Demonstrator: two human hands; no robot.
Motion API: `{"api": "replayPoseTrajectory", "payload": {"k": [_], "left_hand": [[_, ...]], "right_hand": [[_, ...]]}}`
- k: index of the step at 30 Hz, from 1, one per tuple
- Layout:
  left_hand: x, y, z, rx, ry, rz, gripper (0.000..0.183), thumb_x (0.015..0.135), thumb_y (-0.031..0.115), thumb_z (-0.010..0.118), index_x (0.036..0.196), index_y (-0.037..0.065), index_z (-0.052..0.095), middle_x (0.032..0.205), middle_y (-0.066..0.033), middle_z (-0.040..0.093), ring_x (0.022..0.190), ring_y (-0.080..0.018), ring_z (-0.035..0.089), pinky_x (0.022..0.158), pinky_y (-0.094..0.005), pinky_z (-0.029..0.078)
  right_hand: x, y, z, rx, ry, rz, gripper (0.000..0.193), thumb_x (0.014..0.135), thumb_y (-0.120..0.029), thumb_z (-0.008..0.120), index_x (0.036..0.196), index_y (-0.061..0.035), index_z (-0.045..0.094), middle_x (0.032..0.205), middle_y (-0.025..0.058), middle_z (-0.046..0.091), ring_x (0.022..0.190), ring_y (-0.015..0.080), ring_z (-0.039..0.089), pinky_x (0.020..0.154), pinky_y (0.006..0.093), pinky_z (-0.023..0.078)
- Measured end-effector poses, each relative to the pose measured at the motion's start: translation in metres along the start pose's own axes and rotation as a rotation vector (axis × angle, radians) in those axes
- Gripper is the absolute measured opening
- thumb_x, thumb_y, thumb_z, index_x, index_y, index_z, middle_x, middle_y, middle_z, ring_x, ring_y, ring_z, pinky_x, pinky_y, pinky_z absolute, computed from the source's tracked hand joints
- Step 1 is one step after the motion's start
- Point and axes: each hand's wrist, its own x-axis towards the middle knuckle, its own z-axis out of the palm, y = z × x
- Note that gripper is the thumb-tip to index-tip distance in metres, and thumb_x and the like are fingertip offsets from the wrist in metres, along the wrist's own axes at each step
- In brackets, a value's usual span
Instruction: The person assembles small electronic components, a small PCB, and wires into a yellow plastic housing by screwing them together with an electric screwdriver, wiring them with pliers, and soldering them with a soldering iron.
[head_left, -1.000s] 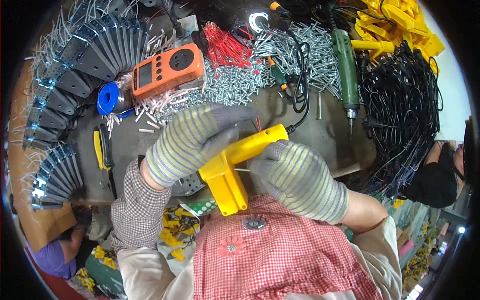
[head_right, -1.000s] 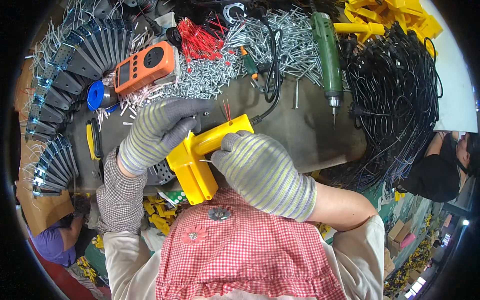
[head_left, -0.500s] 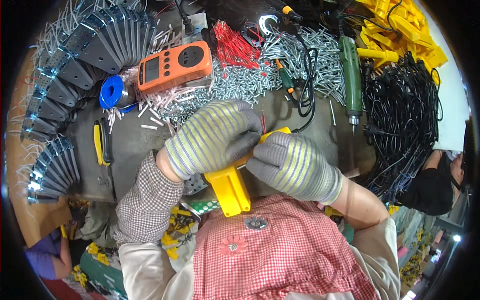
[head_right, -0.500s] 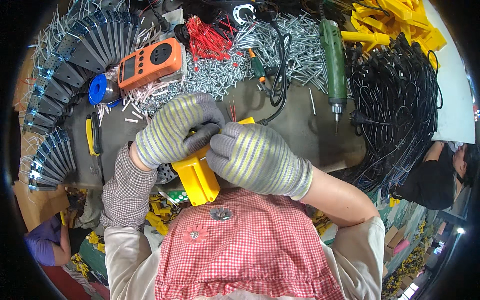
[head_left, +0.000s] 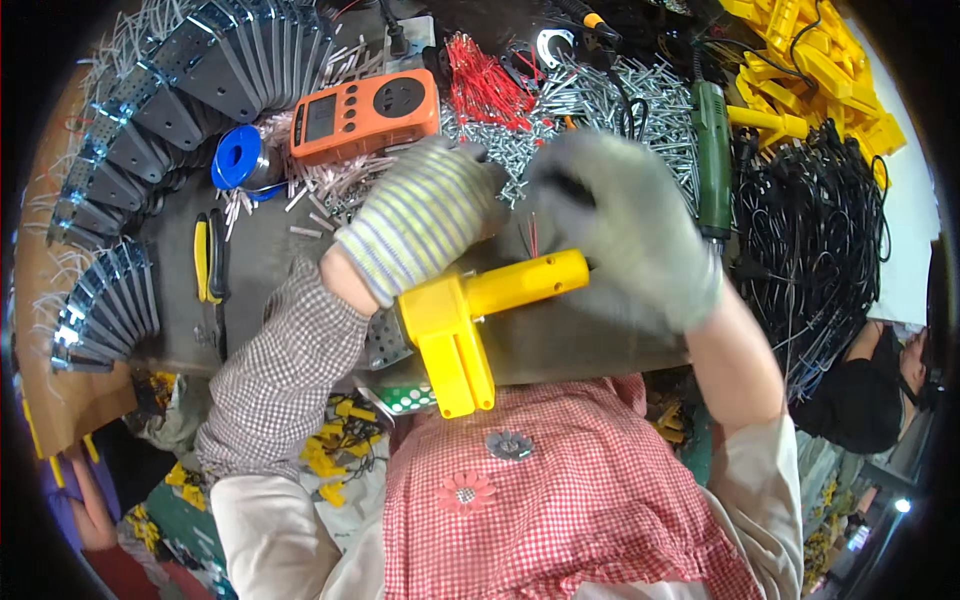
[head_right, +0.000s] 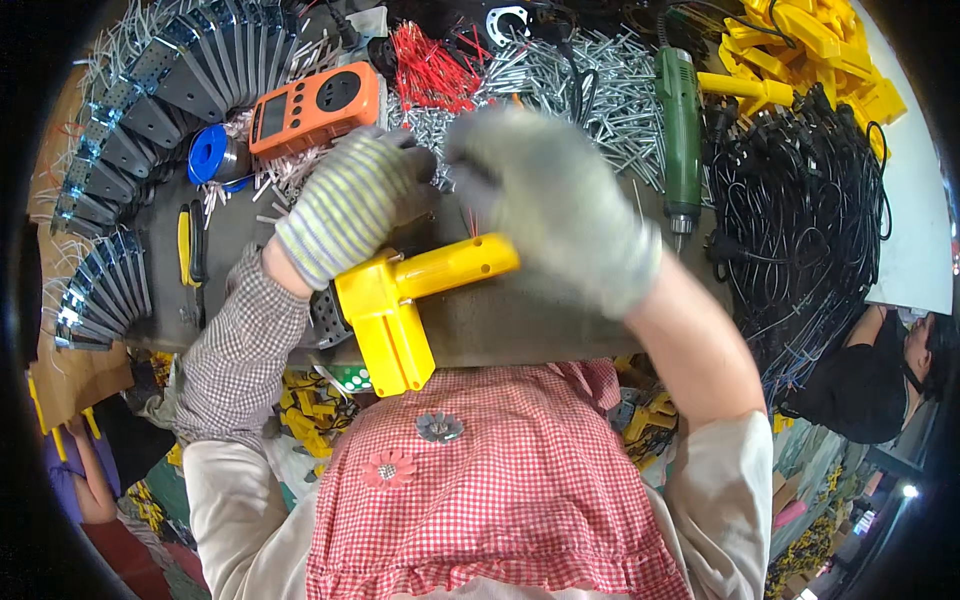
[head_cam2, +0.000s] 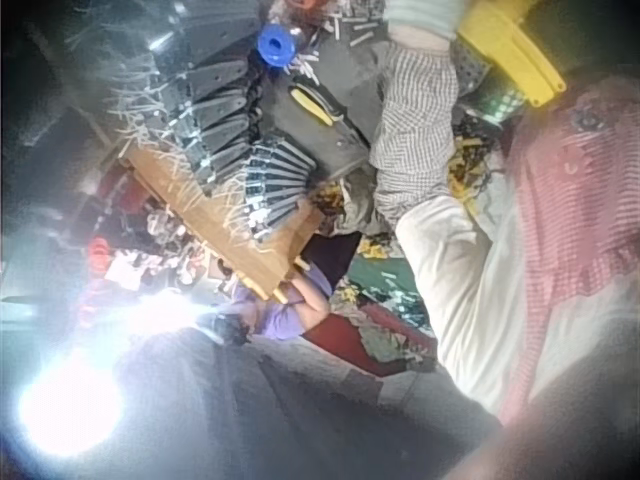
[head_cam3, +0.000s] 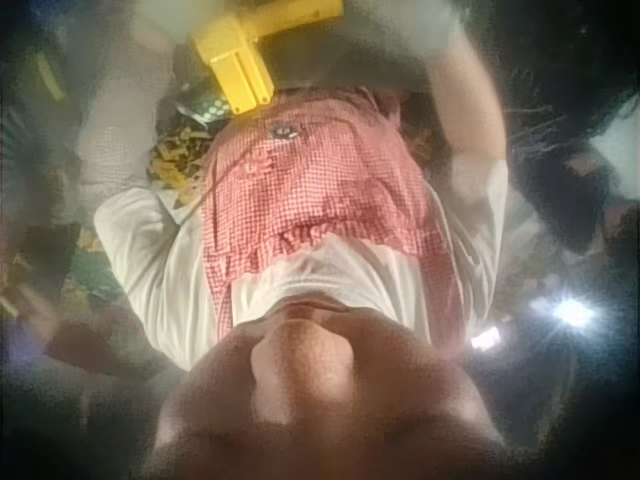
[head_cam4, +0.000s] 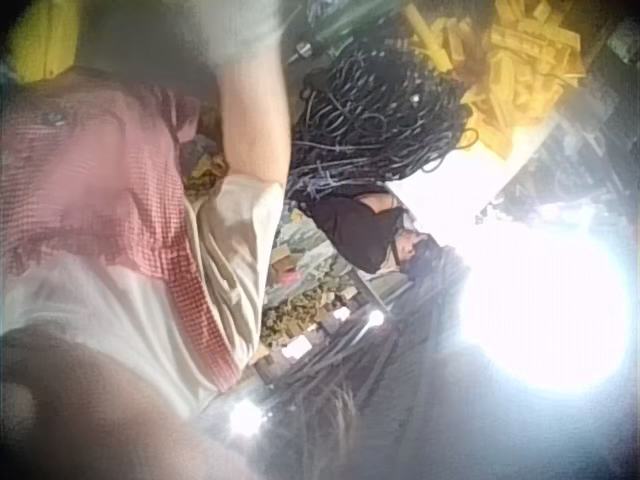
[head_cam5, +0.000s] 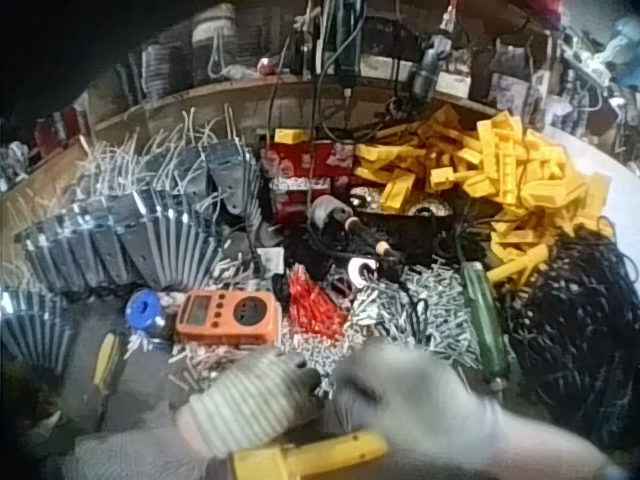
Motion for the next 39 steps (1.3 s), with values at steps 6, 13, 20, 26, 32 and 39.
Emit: {"api": "replayPoseTrajectory", "payload": {"k": [6, 13, 20, 26, 32, 39], "left_hand": [[0.011, 0.003, -0.011, 0.176, -0.211, -0.112, 0.017, 0.081, 0.016, 0.079, 0.097, 0.01, 0.077, 0.104, -0.01, 0.071, 0.103, -0.0289, 0.07, 0.089, -0.0423, 0.057], [-0.067, 0.0, -0.052, -0.721, 0.164, -0.389, 0.024, 0.078, 0.001, 0.083, 0.098, 0.007, 0.07, 0.096, -0.0084, 0.071, 0.094, -0.0301, 0.071, 0.085, -0.0398, 0.058], [-0.068, 0.007, -0.038, -0.556, 0.129, -0.184, 0.018, 0.082, 0.01, 0.078, 0.099, 0.007, 0.071, 0.096, -0.0093, 0.07, 0.096, -0.0337, 0.069, 0.085, -0.0427, 0.057], [-0.076, 0.017, -0.04, -0.615, 0.085, -0.422, 0.019, 0.084, 0.012, 0.08, 0.102, 0.009, 0.075, 0.098, -0.0087, 0.072, 0.101, -0.0327, 0.071, 0.094, -0.0427, 0.055], [-0.034, -0.001, -0.014, -0.267, 0.242, -0.241, 0.024, 0.082, 0.019, 0.083, 0.105, 0.014, 0.078, 0.103, -0.0068, 0.073, 0.109, -0.0259, 0.07, 0.099, -0.0428, 0.053], [0.007, 0.001, 0.009, 0.138, -0.093, -0.167, 0.016, 0.084, 0.016, 0.078, 0.099, 0.012, 0.082, 0.099, -0.0085, 0.074, 0.099, -0.0282, 0.074, 0.082, -0.0434, 0.059]], "right_hand": [[0.049, 0.038, 0.05, -0.395, -0.11, 0.057, 0.025, 0.093, -0.009, 0.067, 0.117, -0.0066, 0.073, 0.11, 0.0182, 0.077, 0.11, 0.0385, 0.074, 0.094, 0.0497, 0.06], [0.047, 0.036, 0.042, -0.052, 0.061, -0.169, 0.019, 0.089, -0.011, 0.077, 0.106, -0.0017, 0.075, 0.095, 0.0152, 0.074, 0.088, 0.0343, 0.073, 0.082, 0.0412, 0.059], [0.035, 0.017, 0.025, 0.589, -0.089, 0.304, 0.019, 0.095, -0.008, 0.078, 0.113, -0.0023, 0.078, 0.092, 0.0031, 0.078, 0.074, 0.0066, 0.068, 0.064, 0.0241, 0.054], [0.004, -0.003, 0.009, 0.931, -0.195, 0.557, 0.018, 0.088, -0.006, 0.083, 0.105, -0.001, 0.08, 0.09, 0.0063, 0.078, 0.086, 0.0145, 0.075, 0.084, 0.0283, 0.061], [-0.055, -0.035, 0.015, 1.2, -0.085, 0.497, 0.024, 0.083, -0.004, 0.089, 0.104, 0.0018, 0.079, 0.096, 0.0086, 0.079, 0.094, 0.0159, 0.076, 0.091, 0.0305, 0.061], [-0.095, -0.06, 0.05, 1.262, -0.199, 0.427, 0.018, 0.083, 0.003, 0.087, 0.099, -0.0027, 0.083, 0.099, 0.0068, 0.081, 0.092, 0.0153, 0.076, 0.087, 0.029, 0.062]]}}
